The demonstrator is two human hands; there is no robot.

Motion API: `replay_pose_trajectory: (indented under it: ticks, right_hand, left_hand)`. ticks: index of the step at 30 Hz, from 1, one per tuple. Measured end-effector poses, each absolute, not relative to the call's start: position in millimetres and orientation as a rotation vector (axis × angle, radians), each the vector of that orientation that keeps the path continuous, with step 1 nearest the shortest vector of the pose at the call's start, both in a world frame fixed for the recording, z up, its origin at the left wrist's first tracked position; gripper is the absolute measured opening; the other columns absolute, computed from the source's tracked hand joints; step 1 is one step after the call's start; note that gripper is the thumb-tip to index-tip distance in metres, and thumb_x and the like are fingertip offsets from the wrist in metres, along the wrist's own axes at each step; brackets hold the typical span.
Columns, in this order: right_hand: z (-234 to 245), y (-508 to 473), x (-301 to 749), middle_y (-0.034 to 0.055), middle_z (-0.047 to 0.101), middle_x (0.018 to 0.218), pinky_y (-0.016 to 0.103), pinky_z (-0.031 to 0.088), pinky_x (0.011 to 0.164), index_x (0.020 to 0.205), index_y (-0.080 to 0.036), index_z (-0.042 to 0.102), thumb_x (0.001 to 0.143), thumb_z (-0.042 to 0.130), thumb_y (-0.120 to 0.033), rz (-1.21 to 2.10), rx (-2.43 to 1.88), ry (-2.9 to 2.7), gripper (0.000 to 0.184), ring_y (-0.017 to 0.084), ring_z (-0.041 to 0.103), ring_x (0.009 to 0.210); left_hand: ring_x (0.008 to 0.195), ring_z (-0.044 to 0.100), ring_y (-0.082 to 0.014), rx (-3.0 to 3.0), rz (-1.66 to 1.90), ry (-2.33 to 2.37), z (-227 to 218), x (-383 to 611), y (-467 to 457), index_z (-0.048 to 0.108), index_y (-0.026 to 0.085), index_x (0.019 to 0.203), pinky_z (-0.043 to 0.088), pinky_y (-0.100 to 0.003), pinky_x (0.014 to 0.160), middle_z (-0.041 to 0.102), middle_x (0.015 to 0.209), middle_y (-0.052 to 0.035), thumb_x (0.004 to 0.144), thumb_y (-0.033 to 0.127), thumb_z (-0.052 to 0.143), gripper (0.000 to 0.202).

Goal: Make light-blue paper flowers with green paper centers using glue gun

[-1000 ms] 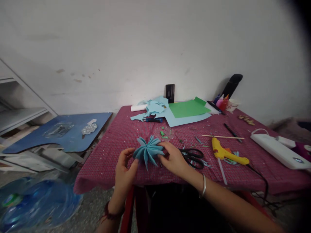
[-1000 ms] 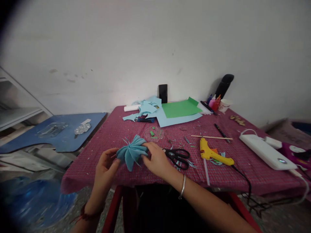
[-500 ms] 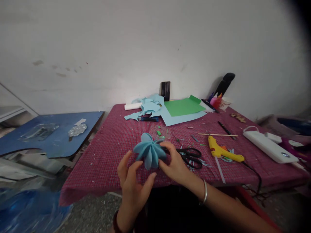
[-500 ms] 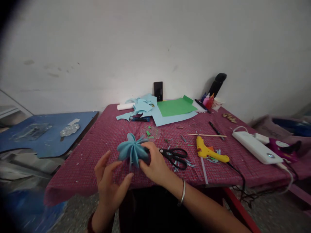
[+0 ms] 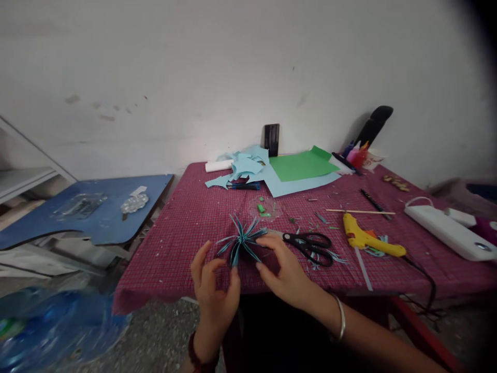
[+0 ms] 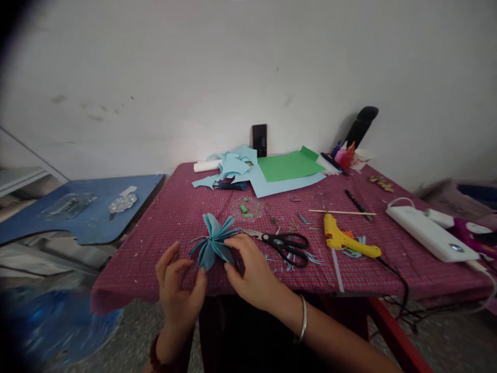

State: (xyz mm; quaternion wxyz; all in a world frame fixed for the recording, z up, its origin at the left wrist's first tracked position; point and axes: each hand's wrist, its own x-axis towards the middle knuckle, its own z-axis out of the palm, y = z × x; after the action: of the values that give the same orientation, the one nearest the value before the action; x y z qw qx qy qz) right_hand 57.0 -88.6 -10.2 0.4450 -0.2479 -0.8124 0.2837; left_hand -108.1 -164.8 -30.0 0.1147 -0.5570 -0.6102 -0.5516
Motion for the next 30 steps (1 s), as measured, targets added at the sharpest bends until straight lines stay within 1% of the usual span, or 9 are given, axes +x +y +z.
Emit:
replay_pose_trajectory:
  ticks: [3,6,12,18,23,30]
  right_hand:
    - [-10.3,-89.6,57.2,0.0082,0.056,0.117,0.045,0.047,0.097,0.123,-0.027,0.045,0.08,0.054,-0.007,0.7,-0.618,-1.996,0.048,0.024,0.054,0.113]
    - [-10.4,-90.9,57.4,0.0079,0.056,0.117,0.045,0.047,0.098,0.122,-0.027,0.045,0.08,0.054,-0.007,0.69,-0.627,-1.993,0.047,0.024,0.054,0.113]
    - [-13.4,-93.8,57.3,0.0082,0.055,0.119,0.045,0.047,0.098,0.123,-0.027,0.045,0.08,0.055,-0.006,0.712,-0.646,-1.996,0.049,0.024,0.054,0.114]
    - [-12.6,-95.1,56.9,0.0087,0.055,0.119,0.047,0.047,0.099,0.124,-0.027,0.045,0.078,0.055,-0.004,0.726,-0.642,-1.982,0.052,0.025,0.054,0.115]
    - [-12.5,-94.6,57.6,0.0086,0.055,0.118,0.047,0.046,0.099,0.124,-0.026,0.046,0.077,0.055,-0.003,0.728,-0.621,-1.983,0.053,0.025,0.054,0.114]
    - [-9.7,-95.8,59.3,0.0088,0.054,0.12,0.046,0.045,0.1,0.125,-0.025,0.045,0.076,0.057,-0.006,0.743,-0.62,-2.013,0.053,0.024,0.053,0.115]
  left_hand:
    - [0.123,0.049,-0.0294,-1.639,-1.617,-1.768,-29.0,-107.5,-165.1,0.055,0.021,0.095,0.043,-0.053,0.101,0.048,0.132,-0.0125,0.071,0.014,0.072,0.03]
    - [0.122,0.05,-0.0295,-1.657,-1.579,-1.763,-29.0,-106.4,-165.1,0.054,0.021,0.097,0.045,-0.052,0.099,0.048,0.132,-0.0132,0.071,0.017,0.074,0.033]
    - [0.122,0.05,-0.0289,-1.66,-1.551,-1.765,-31.9,-106.1,-164.1,0.055,0.02,0.098,0.045,-0.05,0.097,0.048,0.131,-0.0137,0.074,0.015,0.071,0.029]
    - [0.108,0.055,-0.0256,-1.632,-1.542,-1.703,-31.8,-106.8,-162.6,0.057,0.021,0.094,0.048,-0.044,0.089,0.054,0.116,-0.0094,0.071,0.015,0.073,0.028]
    - [0.096,0.058,-0.022,-1.677,-1.547,-1.697,-30.4,-105.8,-162.4,0.054,0.021,0.087,0.047,-0.039,0.084,0.058,0.102,-0.0064,0.075,0.013,0.069,0.02]
    - [0.096,0.057,-0.0218,-1.691,-1.538,-1.722,-30.3,-105.1,-163.2,0.052,0.021,0.085,0.047,-0.038,0.083,0.058,0.101,-0.0065,0.077,0.014,0.067,0.018]
